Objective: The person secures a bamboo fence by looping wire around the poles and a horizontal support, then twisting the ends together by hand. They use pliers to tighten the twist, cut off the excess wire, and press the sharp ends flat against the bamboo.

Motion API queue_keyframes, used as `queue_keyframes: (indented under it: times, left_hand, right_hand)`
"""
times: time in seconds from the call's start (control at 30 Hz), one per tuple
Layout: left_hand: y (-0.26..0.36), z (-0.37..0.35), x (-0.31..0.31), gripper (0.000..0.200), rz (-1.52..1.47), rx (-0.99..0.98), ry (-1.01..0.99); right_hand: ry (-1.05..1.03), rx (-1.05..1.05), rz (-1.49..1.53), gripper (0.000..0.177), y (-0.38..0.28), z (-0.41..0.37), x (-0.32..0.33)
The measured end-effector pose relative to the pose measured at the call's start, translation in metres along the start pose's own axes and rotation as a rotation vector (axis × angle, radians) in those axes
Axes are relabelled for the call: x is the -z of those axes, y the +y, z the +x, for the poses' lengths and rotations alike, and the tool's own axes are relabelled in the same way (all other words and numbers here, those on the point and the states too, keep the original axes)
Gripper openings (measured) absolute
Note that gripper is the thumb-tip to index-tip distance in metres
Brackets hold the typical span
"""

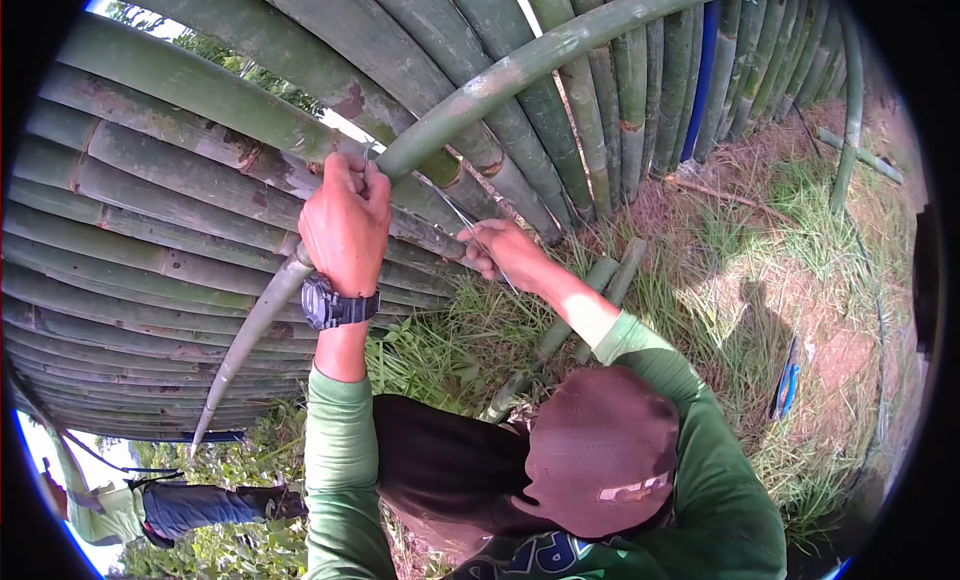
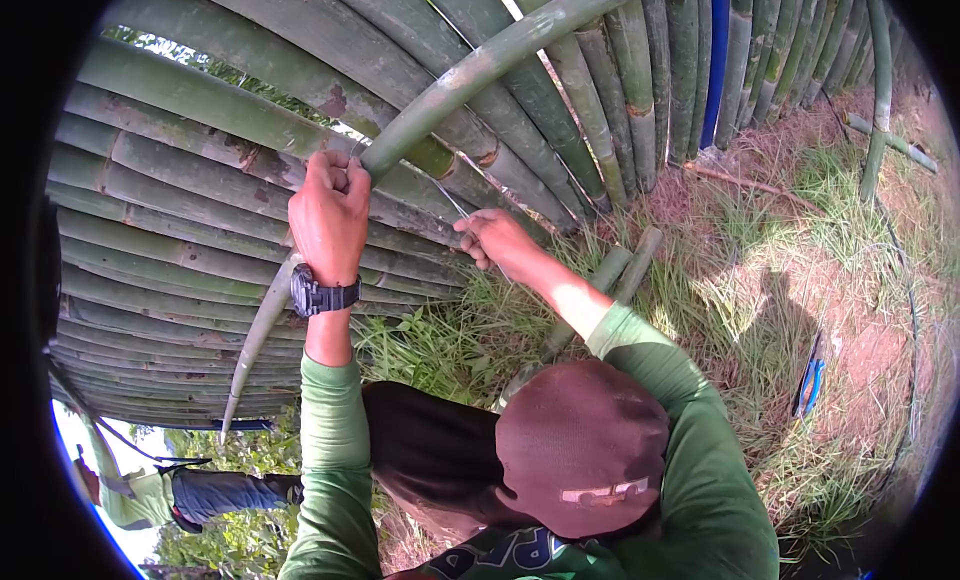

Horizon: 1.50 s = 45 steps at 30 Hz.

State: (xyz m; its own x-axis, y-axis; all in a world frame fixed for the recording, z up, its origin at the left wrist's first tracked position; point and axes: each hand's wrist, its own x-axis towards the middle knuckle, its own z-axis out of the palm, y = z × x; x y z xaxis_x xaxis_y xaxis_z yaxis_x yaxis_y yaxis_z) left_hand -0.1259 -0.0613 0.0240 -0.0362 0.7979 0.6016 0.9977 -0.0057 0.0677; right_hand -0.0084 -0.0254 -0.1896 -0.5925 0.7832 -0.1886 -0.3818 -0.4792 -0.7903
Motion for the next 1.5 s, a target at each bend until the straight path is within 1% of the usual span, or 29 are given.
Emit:
queue_keyframes:
  times: [0.07,0.1,0.17,0.2,0.27,0.33,0.43,0.47,0.53,0.6,0.67,0.7,0.73,0.8,0.83,0.87,0.93,0.97,1.0,1.07,1.1,1.17,1.2,1.27,1.3,1.33,1.4,1.47,1.5]
  left_hand:
    - [0.002,-0.011,-0.004,0.016,-0.024,-0.017,0.037]
    - [0.004,-0.015,-0.004,0.016,-0.058,-0.054,0.057]
    - [0.008,-0.024,-0.009,0.016,-0.119,-0.122,0.085]
    - [0.009,-0.029,-0.008,0.016,-0.120,-0.118,0.085]
    - [0.010,-0.041,-0.005,0.015,-0.081,-0.193,0.129]
    - [0.006,-0.050,-0.004,0.015,-0.079,-0.144,0.125]
    - [0.011,-0.057,-0.003,0.014,-0.267,0.081,0.110]
    - [0.010,-0.057,-0.006,0.014,-0.270,0.090,0.117]
    - [0.010,-0.052,-0.012,0.016,-0.403,0.006,0.270]
    - [0.009,-0.049,-0.016,0.020,-0.430,0.046,0.258]
    - [0.006,-0.048,-0.026,0.023,-0.670,0.322,0.217]
    - [0.012,-0.046,-0.023,0.024,-0.710,0.375,0.224]
    - [0.016,-0.046,-0.024,0.024,-0.714,0.381,0.233]
    - [0.019,-0.043,-0.026,0.025,-1.021,0.550,0.246]
    - [0.018,-0.041,-0.027,0.025,-1.168,0.572,0.266]
    - [0.015,-0.039,-0.028,0.025,-1.169,0.577,0.277]
    - [0.013,-0.036,-0.024,0.023,-1.384,0.783,0.173]
    - [0.010,-0.037,-0.023,0.021,-1.437,0.799,0.093]
    - [0.010,-0.038,-0.020,0.021,-1.441,0.803,0.099]
    - [0.009,-0.041,-0.013,0.017,-1.574,0.837,-0.052]
    - [0.010,-0.041,-0.014,0.017,-1.579,0.839,-0.042]
    - [0.011,-0.041,-0.018,0.021,-1.634,0.836,-0.168]
    - [0.007,-0.042,-0.021,0.021,-1.638,0.840,-0.161]
    - [0.000,-0.042,-0.027,0.024,-1.217,0.645,-0.193]
    - [-0.001,-0.045,-0.023,0.026,-1.169,0.599,-0.209]
    - [0.000,-0.046,-0.022,0.026,-1.174,0.600,-0.208]
    - [0.001,-0.053,-0.021,0.027,-1.519,0.684,-0.319]
    - [0.002,-0.057,-0.021,0.026,-1.571,0.695,-0.358]
    - [0.001,-0.056,-0.020,0.025,-1.617,0.700,-0.391]
  right_hand:
    - [-0.033,-0.091,0.120,0.029,-0.009,-0.011,-0.004]
    - [-0.039,-0.095,0.108,0.029,-0.021,-0.015,-0.010]
    - [-0.121,-0.044,0.174,0.024,-0.050,-0.020,-0.028]
    - [-0.121,-0.048,0.171,0.024,-0.062,-0.017,-0.034]
    - [-0.172,-0.033,0.239,0.022,-0.083,-0.012,-0.042]
    - [-0.168,-0.051,0.241,0.022,-0.090,-0.024,-0.048]
    - [-0.156,-0.054,0.231,0.024,-0.082,-0.032,-0.045]
    - [-0.166,-0.056,0.207,0.026,-0.077,-0.031,-0.042]
    - [-0.177,-0.066,0.176,0.028,-0.075,-0.035,-0.044]
    - [-0.173,-0.005,0.054,0.031,-0.081,-0.034,-0.045]
    - [-0.176,0.004,0.054,0.031,-0.078,-0.029,-0.042]
    - [-0.183,-0.005,0.047,0.031,-0.079,-0.029,-0.042]
    - [-0.191,-0.017,0.039,0.032,-0.080,-0.029,-0.043]
    - [-0.166,-0.028,0.046,0.030,-0.080,-0.031,-0.046]
    - [-0.136,-0.036,0.064,0.028,-0.080,-0.033,-0.048]
    - [-0.142,-0.040,0.055,0.028,-0.080,-0.034,-0.048]
    - [-0.139,-0.071,0.043,0.026,-0.079,-0.037,-0.045]
    - [-0.140,-0.071,0.035,0.026,-0.079,-0.037,-0.045]
    - [-0.119,-0.081,0.027,0.025,-0.077,-0.038,-0.045]
    - [-0.101,-0.098,0.009,0.025,-0.074,-0.043,-0.047]
    - [-0.107,-0.072,-0.006,0.024,-0.076,-0.046,-0.051]
    - [-0.119,-0.051,-0.030,0.024,-0.080,-0.049,-0.055]
    - [-0.139,-0.048,-0.022,0.022,-0.083,-0.052,-0.054]
    - [-0.159,-0.045,-0.024,0.021,-0.087,-0.051,-0.053]
    - [-0.167,-0.023,-0.092,0.020,-0.091,-0.048,-0.053]
    - [-0.173,-0.005,-0.157,0.019,-0.095,-0.045,-0.054]
    - [-0.168,0.023,-0.193,0.018,-0.101,-0.039,-0.059]
    - [-0.228,0.038,-0.324,0.020,-0.112,-0.034,-0.060]
    - [-0.200,0.047,-0.385,0.021,-0.116,-0.037,-0.062]
